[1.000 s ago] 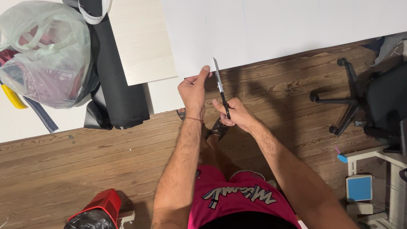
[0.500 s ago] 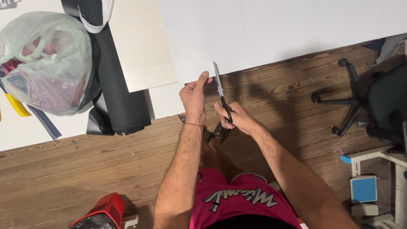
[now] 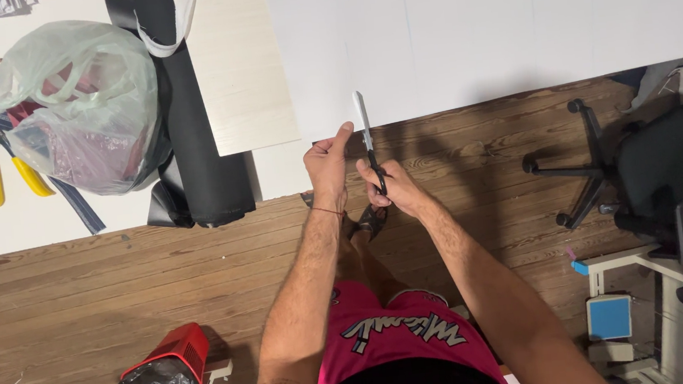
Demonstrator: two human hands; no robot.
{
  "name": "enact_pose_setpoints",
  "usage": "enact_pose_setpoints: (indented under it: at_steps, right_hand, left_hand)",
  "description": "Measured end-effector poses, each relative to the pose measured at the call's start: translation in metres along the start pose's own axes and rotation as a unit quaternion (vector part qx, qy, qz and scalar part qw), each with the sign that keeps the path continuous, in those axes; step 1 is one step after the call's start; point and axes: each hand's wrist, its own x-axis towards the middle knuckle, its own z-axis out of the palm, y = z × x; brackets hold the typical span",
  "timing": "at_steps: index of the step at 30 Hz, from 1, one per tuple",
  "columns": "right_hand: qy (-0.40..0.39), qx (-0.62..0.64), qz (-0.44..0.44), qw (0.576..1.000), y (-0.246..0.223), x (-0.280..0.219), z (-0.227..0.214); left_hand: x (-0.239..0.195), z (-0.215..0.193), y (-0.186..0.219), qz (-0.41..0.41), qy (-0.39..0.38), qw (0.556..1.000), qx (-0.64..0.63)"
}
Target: Cutting strips of paper from a large roll using scissors along pre-drawn lines
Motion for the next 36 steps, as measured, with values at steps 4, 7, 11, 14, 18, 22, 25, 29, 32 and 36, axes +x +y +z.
enact_pose_setpoints:
  at_steps: [4,7,11,14,18,22,25,29,32,36]
  right_hand:
    - [0.006,0.009,0.003,1.000,-0.002,0.002,0.001]
    - [0.011,0.000,0.001,1.000,-0.005,0.002,0.004]
    - [0.023,0.001,0.002,1.000,-0.004,0.007,0.004]
    - [0.033,0.001,0.003,0.999,-0.002,0.010,0.004]
    - [0.039,0.009,0.002,0.999,-0.003,0.016,0.002]
    - [0.049,0.011,0.002,0.999,-0.008,0.016,0.004]
    - [0.046,0.005,0.011,0.999,-0.016,0.016,0.006]
    - [0.049,0.005,0.014,0.999,-0.019,0.019,0.005]
    - [0.050,0.006,0.014,0.999,-0.020,0.022,0.004]
    - [0.059,0.001,0.014,0.998,-0.026,0.023,0.007]
  left_hand:
    - [0.006,0.000,-0.006,-0.001,0.002,1.000,-0.006]
    - [0.005,0.000,-0.006,0.001,0.005,1.000,-0.002]
    - [-0.003,0.001,0.004,-0.003,0.005,1.000,-0.006]
    - [-0.004,0.001,0.005,-0.007,0.002,1.000,-0.010]
    - [-0.007,0.003,0.010,-0.012,0.000,1.000,-0.016]
    - [-0.006,0.002,0.007,-0.015,0.002,1.000,-0.014]
    - [-0.007,0.002,0.007,-0.014,-0.003,1.000,-0.018]
    - [-0.006,0.002,0.006,-0.014,0.000,1.000,-0.013]
    - [-0.005,0.003,0.007,-0.014,0.001,1.000,-0.015]
    - [-0.005,0.003,0.006,-0.020,0.006,1.000,-0.015]
